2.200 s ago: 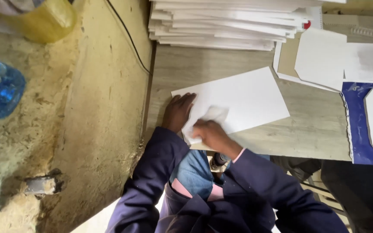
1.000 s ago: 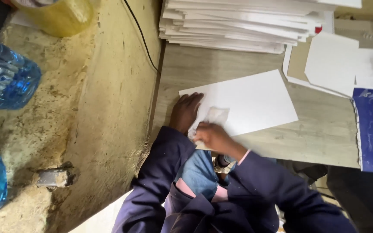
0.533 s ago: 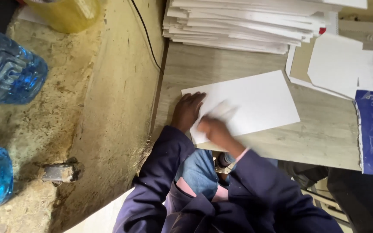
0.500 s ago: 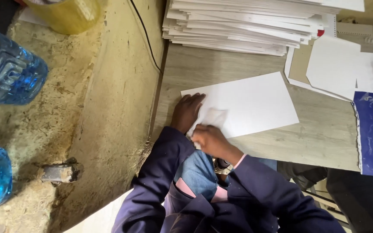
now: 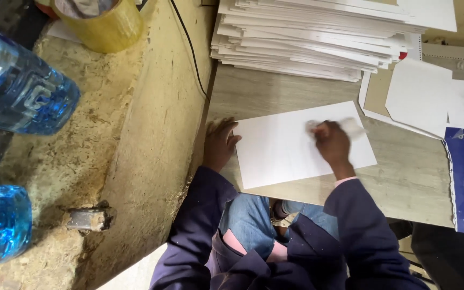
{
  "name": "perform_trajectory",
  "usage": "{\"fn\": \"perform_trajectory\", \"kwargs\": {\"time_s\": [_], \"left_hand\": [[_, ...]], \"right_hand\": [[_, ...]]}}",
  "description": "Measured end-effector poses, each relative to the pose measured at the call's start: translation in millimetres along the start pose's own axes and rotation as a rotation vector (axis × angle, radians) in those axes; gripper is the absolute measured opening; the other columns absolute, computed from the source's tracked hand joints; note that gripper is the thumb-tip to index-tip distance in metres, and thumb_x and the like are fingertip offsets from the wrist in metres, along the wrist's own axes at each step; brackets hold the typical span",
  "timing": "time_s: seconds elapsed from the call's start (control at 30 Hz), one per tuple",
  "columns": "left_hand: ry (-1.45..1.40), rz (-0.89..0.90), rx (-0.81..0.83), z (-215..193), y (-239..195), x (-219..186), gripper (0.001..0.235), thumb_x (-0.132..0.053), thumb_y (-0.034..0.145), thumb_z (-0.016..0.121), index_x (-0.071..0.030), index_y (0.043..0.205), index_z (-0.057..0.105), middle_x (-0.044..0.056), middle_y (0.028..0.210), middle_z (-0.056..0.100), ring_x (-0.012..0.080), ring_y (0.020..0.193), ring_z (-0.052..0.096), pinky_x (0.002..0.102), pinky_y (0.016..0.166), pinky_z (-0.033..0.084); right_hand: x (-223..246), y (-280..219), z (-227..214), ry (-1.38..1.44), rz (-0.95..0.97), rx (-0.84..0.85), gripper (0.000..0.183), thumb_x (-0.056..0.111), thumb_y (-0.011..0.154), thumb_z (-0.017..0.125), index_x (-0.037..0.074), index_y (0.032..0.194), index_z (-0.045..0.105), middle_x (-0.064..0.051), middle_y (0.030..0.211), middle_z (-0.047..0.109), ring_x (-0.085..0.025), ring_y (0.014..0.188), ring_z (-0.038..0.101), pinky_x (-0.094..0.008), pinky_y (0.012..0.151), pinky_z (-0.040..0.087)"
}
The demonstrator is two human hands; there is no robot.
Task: Manually assembling folders by applying adhesive, folding edges, and smoothing surfaces with a cloth.
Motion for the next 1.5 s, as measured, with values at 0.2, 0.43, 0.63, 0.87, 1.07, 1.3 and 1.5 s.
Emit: {"fn": "perform_trajectory", "kwargs": {"time_s": [0.2, 0.43, 0.63, 0.87, 1.07, 1.3, 1.5], "left_hand": [[0.008, -0.07, 0.006, 7.3, 0.5, -4.8, 0.04, -0.034, 0.11, 0.067, -0.018, 0.146, 0.062, 0.011, 0.153, 0.065, 0.0352, 0.146, 0.057, 0.064, 0.127, 0.032], [0.031, -0.071, 0.001, 10.7, -3.9, -8.1, 0.036, -0.029, 0.114, 0.061, -0.018, 0.148, 0.06, 0.011, 0.156, 0.063, 0.0336, 0.148, 0.055, 0.063, 0.128, 0.032], [0.19, -0.036, -0.143, 14.1, -6.7, -12.5, 0.041, -0.032, 0.113, 0.06, -0.02, 0.152, 0.056, 0.009, 0.147, 0.069, 0.0296, 0.141, 0.063, 0.063, 0.124, 0.035], [0.384, -0.01, -0.25, 16.5, -5.3, -22.4, 0.04, -0.035, 0.111, 0.061, -0.021, 0.148, 0.058, 0.004, 0.143, 0.073, 0.0271, 0.135, 0.067, 0.062, 0.118, 0.042], [0.515, -0.061, -0.328, 22.0, 0.2, -44.6, 0.032, -0.023, 0.109, 0.062, -0.018, 0.141, 0.063, 0.006, 0.137, 0.076, 0.0295, 0.13, 0.07, 0.058, 0.12, 0.041], [0.247, -0.004, -0.397, -5.4, -22.5, -71.1, 0.036, -0.019, 0.106, 0.064, -0.023, 0.141, 0.067, 0.004, 0.14, 0.075, 0.0337, 0.14, 0.061, 0.063, 0.126, 0.025], [-0.875, -0.175, -0.255, -41.6, -103.6, -193.5, 0.074, -0.065, 0.111, 0.039, -0.003, 0.138, 0.068, 0.022, 0.151, 0.067, 0.0432, 0.145, 0.057, 0.063, 0.122, 0.037]], "right_hand": [[209.4, -117.7, 16.1, 0.803, -0.462, 0.405, 0.02, 0.005, 0.096, 0.067, 0.016, 0.086, 0.08, -0.006, 0.074, 0.067, -0.035, 0.075, 0.068, -0.043, 0.077, 0.056], [165.1, -18.4, 39.1, 0.335, -0.148, 0.257, 0.016, 0.021, 0.098, 0.072, 0.015, 0.112, 0.074, -0.014, 0.101, 0.078, -0.044, 0.105, 0.074, -0.057, 0.101, 0.048], [223.0, -52.3, 24.0, 0.373, -0.284, 0.408, 0.005, 0.018, 0.093, 0.076, 0.02, 0.097, 0.078, -0.008, 0.091, 0.074, -0.042, 0.09, 0.076, -0.052, 0.077, 0.058], [58.9, 48.3, -3.9, 0.149, 0.002, 0.136, 0.014, 0.019, 0.101, 0.071, 0.006, 0.103, 0.069, -0.021, 0.095, 0.07, -0.048, 0.097, 0.074, -0.061, 0.082, 0.059], [12.1, -70.5, -40.7, -0.285, 0.345, 0.049, 0.029, 0.029, 0.115, 0.056, 0.002, 0.116, 0.065, -0.018, 0.104, 0.068, -0.046, 0.096, 0.078, -0.059, 0.078, 0.063], [206.0, -185.4, -48.2, 0.626, -0.09, 0.419, 0.011, 0.01, 0.094, 0.073, 0.002, 0.1, 0.075, -0.022, 0.08, 0.075, -0.042, 0.079, 0.077, -0.05, 0.07, 0.058], [243.4, -182.3, -51.3, 1.514, -0.013, 0.348, 0.016, 0.016, 0.105, 0.068, 0.001, 0.11, 0.069, -0.008, 0.096, 0.072, -0.017, 0.09, 0.063, -0.033, 0.084, 0.055]]}}
Point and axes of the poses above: each hand's wrist, its own y-axis towards the middle knuckle, its own z-axis out of the palm, x = y × z, the point moved 1 cm from there along y, towards the middle knuckle
